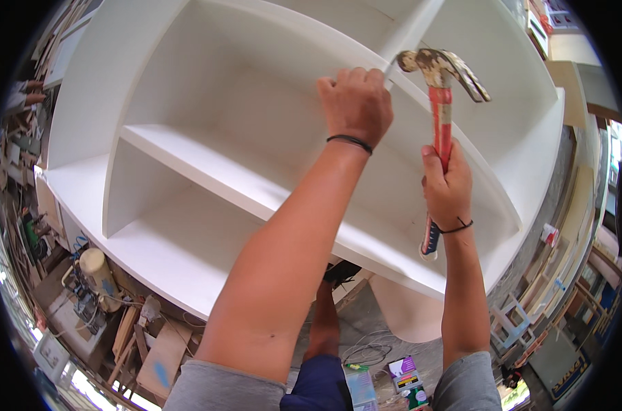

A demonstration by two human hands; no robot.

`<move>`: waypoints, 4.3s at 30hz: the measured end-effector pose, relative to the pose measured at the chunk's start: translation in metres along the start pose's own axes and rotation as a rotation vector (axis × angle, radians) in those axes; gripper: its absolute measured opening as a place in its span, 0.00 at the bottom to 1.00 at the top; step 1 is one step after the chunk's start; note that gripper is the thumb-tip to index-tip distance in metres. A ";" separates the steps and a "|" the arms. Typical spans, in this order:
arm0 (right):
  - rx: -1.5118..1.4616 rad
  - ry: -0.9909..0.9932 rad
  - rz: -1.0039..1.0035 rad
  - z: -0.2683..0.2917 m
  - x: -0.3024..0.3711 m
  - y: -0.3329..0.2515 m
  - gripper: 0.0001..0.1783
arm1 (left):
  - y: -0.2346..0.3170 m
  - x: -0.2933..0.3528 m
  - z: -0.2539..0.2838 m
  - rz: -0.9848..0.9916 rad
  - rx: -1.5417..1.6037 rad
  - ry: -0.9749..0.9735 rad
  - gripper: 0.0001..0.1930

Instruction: The person assembles a white wooden shelving unit by inserting small wooden dowels into pre-drilled holes and tapping them in with a hammer. The person also uses a utility knife to trim excess material from the dowels and adjusts the shelf dividers.

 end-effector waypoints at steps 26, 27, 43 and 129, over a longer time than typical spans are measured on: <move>0.146 0.019 0.081 -0.005 -0.011 -0.009 0.11 | 0.008 0.001 -0.001 0.061 0.008 -0.015 0.05; 0.127 0.031 0.083 -0.005 -0.012 -0.009 0.11 | 0.009 0.000 -0.002 0.060 0.006 -0.012 0.05; 0.091 0.027 0.029 -0.005 -0.008 -0.012 0.10 | 0.005 0.001 0.000 0.059 -0.008 -0.056 0.06; 0.246 0.373 0.141 -0.009 -0.089 0.089 0.11 | -0.046 -0.119 -0.076 -0.122 -0.233 -0.563 0.16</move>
Point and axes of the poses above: each hand's wrist, its own x-axis away from the middle knuckle, its own z-axis out of the back of the hand, y = z × x, the point moved 2 cm from there along -x, towards the middle knuckle, and after that the axes turned 15 degrees about y, right-handed, at the moved point
